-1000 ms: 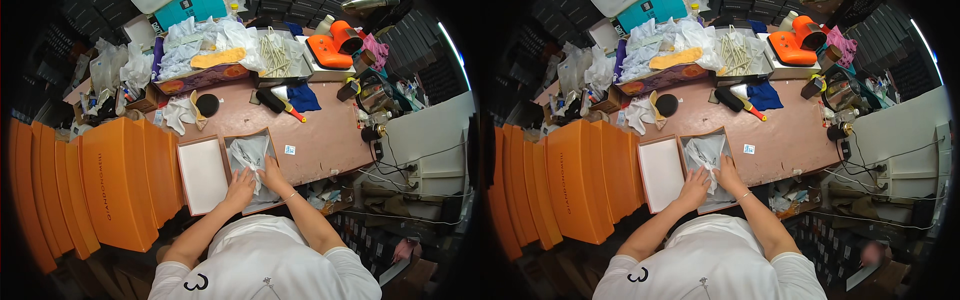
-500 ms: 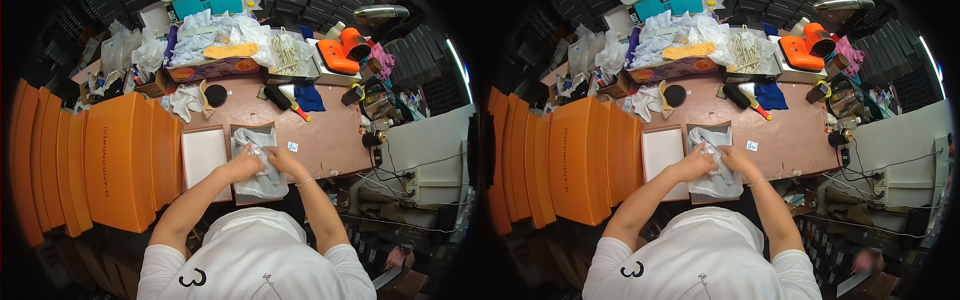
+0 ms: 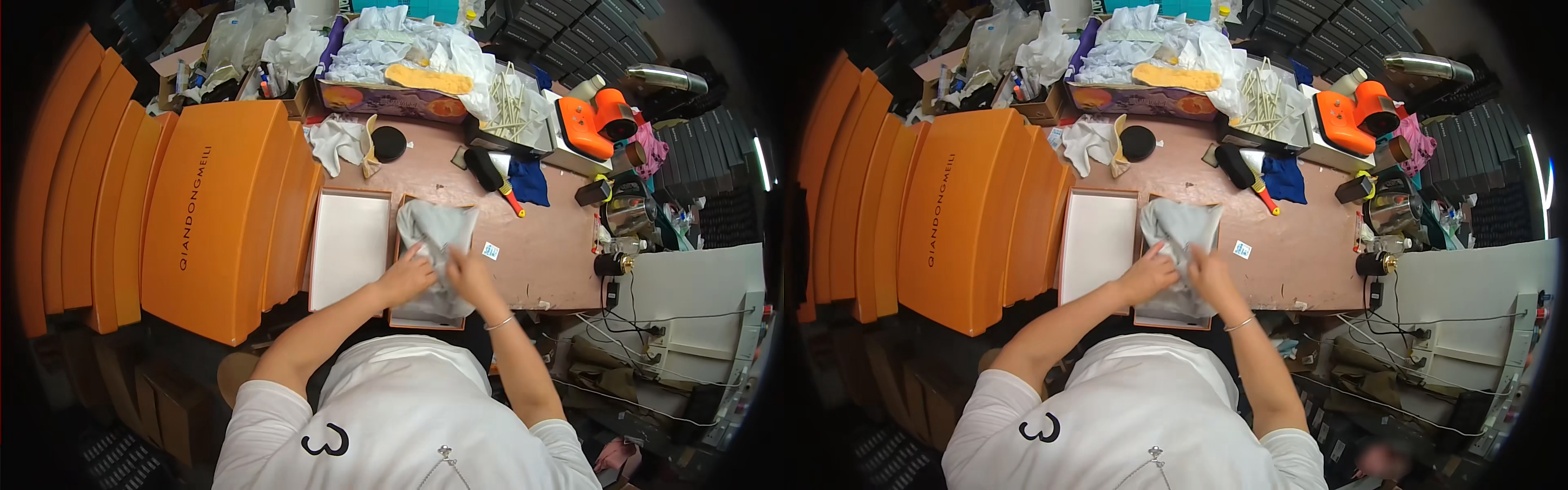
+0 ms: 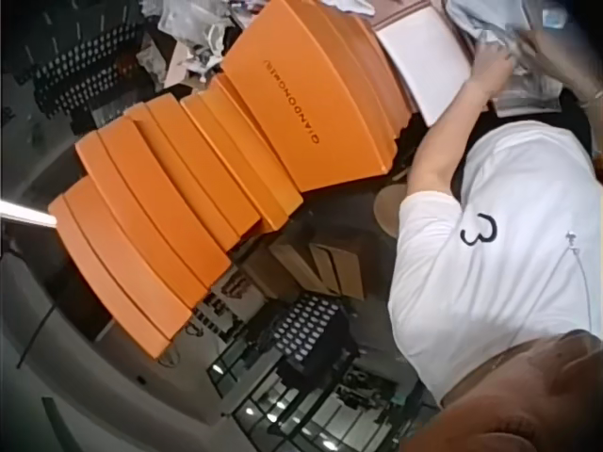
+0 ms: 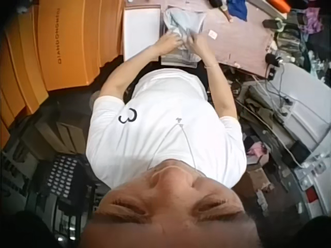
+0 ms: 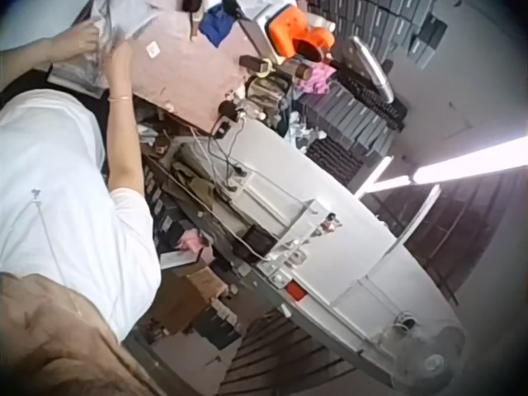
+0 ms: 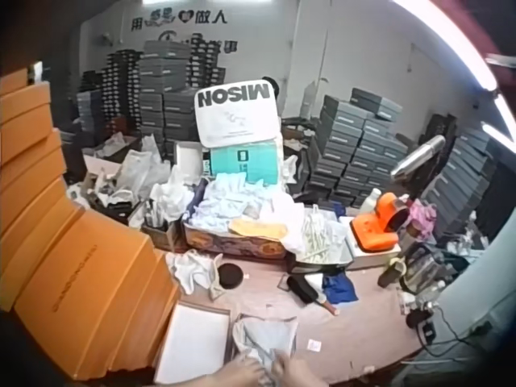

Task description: Packing finished shoes into shoeboxes and organizing them for shipping.

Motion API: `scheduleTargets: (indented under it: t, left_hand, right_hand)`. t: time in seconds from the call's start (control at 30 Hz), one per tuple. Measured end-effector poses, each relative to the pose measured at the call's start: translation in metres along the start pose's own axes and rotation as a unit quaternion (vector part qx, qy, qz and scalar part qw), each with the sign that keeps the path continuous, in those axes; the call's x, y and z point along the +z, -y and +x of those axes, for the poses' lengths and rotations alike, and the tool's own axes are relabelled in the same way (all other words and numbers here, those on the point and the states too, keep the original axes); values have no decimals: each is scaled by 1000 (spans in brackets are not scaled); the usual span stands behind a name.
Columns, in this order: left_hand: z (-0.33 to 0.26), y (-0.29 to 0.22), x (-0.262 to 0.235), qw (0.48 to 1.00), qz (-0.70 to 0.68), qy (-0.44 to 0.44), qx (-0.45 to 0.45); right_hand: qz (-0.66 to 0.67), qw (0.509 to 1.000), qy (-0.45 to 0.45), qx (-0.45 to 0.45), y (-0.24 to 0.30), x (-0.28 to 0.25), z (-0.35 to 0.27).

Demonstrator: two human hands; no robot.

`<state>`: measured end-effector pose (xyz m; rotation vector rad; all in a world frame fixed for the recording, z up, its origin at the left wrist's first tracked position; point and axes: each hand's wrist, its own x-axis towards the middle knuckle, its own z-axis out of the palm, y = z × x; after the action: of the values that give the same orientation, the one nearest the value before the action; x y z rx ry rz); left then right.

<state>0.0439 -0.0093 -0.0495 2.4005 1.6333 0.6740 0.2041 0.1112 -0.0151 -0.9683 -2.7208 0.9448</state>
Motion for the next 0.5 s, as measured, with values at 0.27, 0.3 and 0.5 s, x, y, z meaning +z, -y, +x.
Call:
scheduleTargets:
  t: [0.27,0.3,0.5]
  left_hand:
    - [-25,-18,-16,980,-131,41,-147]
    - [-25,-19,-26,967,-166,-44,-189]
    - [-43,-20,-30,915,-196,-155,-315]
  right_hand:
    - [-190,973,-63,-111,4,39,-14]
    - [-207,970,-51,-119,-4,39,-9]
    - [-13,993,113,-29,-3,20,32]
